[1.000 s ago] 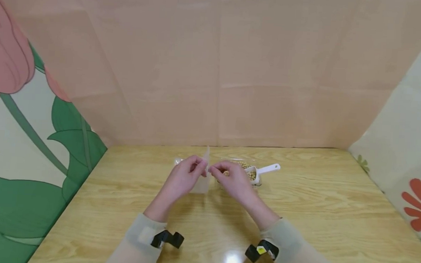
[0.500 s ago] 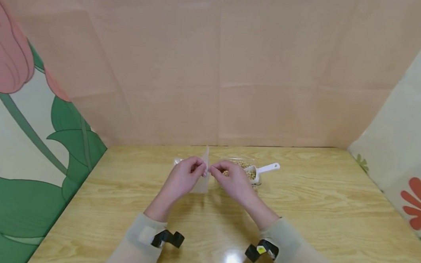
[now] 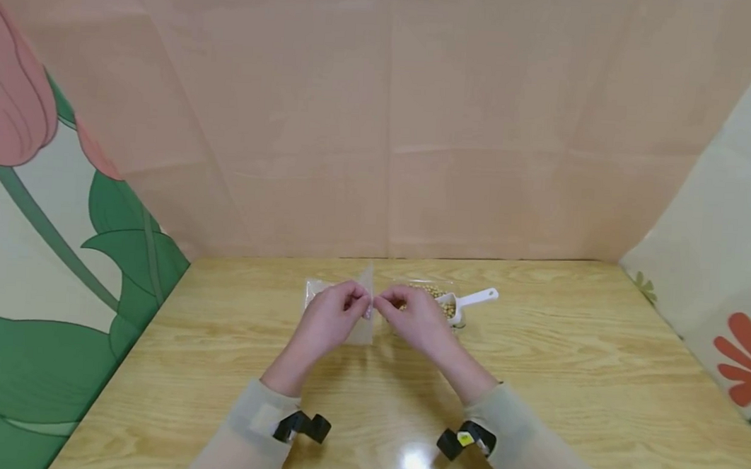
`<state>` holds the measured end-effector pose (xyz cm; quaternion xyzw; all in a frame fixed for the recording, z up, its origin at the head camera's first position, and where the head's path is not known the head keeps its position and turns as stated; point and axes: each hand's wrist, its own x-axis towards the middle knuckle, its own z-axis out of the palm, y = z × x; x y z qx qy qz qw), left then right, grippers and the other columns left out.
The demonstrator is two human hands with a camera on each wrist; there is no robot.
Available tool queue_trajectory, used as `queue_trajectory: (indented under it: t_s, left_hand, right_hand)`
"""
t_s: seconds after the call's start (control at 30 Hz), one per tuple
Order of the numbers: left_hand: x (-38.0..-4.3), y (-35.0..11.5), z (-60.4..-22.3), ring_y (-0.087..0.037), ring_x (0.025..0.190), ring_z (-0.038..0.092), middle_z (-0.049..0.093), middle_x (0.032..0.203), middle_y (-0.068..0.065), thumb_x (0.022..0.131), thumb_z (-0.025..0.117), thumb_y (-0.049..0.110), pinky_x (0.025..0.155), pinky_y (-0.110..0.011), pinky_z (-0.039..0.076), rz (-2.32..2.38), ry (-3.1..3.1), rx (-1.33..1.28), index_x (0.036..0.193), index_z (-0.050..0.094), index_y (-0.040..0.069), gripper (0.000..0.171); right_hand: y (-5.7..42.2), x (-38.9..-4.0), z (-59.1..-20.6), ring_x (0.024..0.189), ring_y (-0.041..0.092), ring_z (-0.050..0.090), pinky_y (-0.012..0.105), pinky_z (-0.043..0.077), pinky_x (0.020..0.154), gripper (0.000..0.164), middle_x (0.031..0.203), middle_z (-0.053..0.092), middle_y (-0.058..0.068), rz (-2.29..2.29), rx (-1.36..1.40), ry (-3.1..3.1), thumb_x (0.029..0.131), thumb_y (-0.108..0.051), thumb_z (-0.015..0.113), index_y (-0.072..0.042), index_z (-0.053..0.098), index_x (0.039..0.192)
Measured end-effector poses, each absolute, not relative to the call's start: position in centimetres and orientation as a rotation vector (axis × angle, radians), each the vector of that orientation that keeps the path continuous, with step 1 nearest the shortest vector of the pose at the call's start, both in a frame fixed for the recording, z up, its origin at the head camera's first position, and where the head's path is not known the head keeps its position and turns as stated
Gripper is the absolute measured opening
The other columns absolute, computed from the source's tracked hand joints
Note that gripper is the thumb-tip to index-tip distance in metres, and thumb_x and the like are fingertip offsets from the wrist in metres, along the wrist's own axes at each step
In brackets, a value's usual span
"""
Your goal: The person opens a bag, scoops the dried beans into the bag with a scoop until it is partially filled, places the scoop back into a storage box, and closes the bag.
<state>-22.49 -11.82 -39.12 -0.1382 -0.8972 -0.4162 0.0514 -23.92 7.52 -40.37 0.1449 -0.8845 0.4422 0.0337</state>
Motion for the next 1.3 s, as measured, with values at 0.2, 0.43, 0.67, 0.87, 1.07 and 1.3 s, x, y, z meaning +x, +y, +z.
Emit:
queue_trajectory:
  t_s: [0.2,0.43,0.67,0.87,1.07,1.3]
  left_hand:
    - [-22.5,-11.7,-39.1,-0.015,0.069,0.057,0.070,0.087,0.006,0.114,0.063,0.019,0.064,-0.035,0.049,-1.265,-2.751,-0.422,0.103,0.074,0.015,0.016]
    - [-22.4,-11.9,-39.1,-0.016,0.066,0.055,0.068,0.086,0.005,0.115,0.062,0.019,0.061,-0.034,0.047,-1.257,-2.764,-0.449,0.103,0.072,0.015,0.017]
    - [-22.3,-12.0,-38.9,-0.016,0.066,0.055,0.067,0.086,0.003,0.115,0.060,0.018,0.061,-0.033,0.046,-1.269,-2.768,-0.456,0.102,0.070,0.013,0.018]
    - [-22.4,-12.3,-38.8,-0.016,0.066,0.054,0.066,0.084,0.001,0.112,0.061,0.015,0.062,-0.034,0.046,-1.251,-2.762,-0.392,0.100,0.069,0.013,0.015]
    - [-22.4,-12.5,-38.4,-0.015,0.064,0.053,0.062,0.081,0.001,0.103,0.063,0.010,0.064,-0.035,0.046,-1.130,-2.763,-0.355,0.096,0.067,0.013,0.008]
    - [-22.2,-12.9,-37.9,-0.016,0.062,0.053,0.061,0.078,0.002,0.103,0.063,0.012,0.063,-0.036,0.044,-0.988,-2.808,-0.297,0.094,0.066,0.015,0.010]
  right_hand:
    - [7.7,-24.1,-40.3,0.093,0.018,0.067,0.042,0.056,0.082,0.021,0.113,0.079,-0.001,1.347,0.455,-2.749,0.108,-0.032,0.071,-0.016,0.084,0.113]
    - [7.7,-24.1,-40.4,0.089,0.017,0.065,0.039,0.054,0.078,0.019,0.111,0.079,-0.002,1.372,0.455,-2.758,0.108,-0.031,0.072,-0.017,0.084,0.113]
    - [7.7,-24.0,-40.4,0.094,0.018,0.067,0.041,0.055,0.082,0.018,0.111,0.079,-0.001,1.375,0.476,-2.731,0.108,-0.029,0.071,-0.016,0.083,0.111]
    - [7.9,-23.9,-40.5,0.094,0.018,0.067,0.041,0.055,0.085,0.016,0.105,0.077,-0.003,1.376,0.456,-2.721,0.107,-0.028,0.071,-0.016,0.082,0.109]
    - [8.2,-24.0,-40.5,0.086,0.018,0.063,0.038,0.051,0.077,0.014,0.095,0.073,-0.003,1.402,0.441,-2.719,0.105,-0.027,0.069,-0.017,0.079,0.103]
    - [8.5,-24.2,-40.5,0.080,0.018,0.059,0.037,0.048,0.073,0.012,0.090,0.069,-0.003,1.375,0.424,-2.717,0.101,-0.023,0.067,-0.018,0.077,0.097]
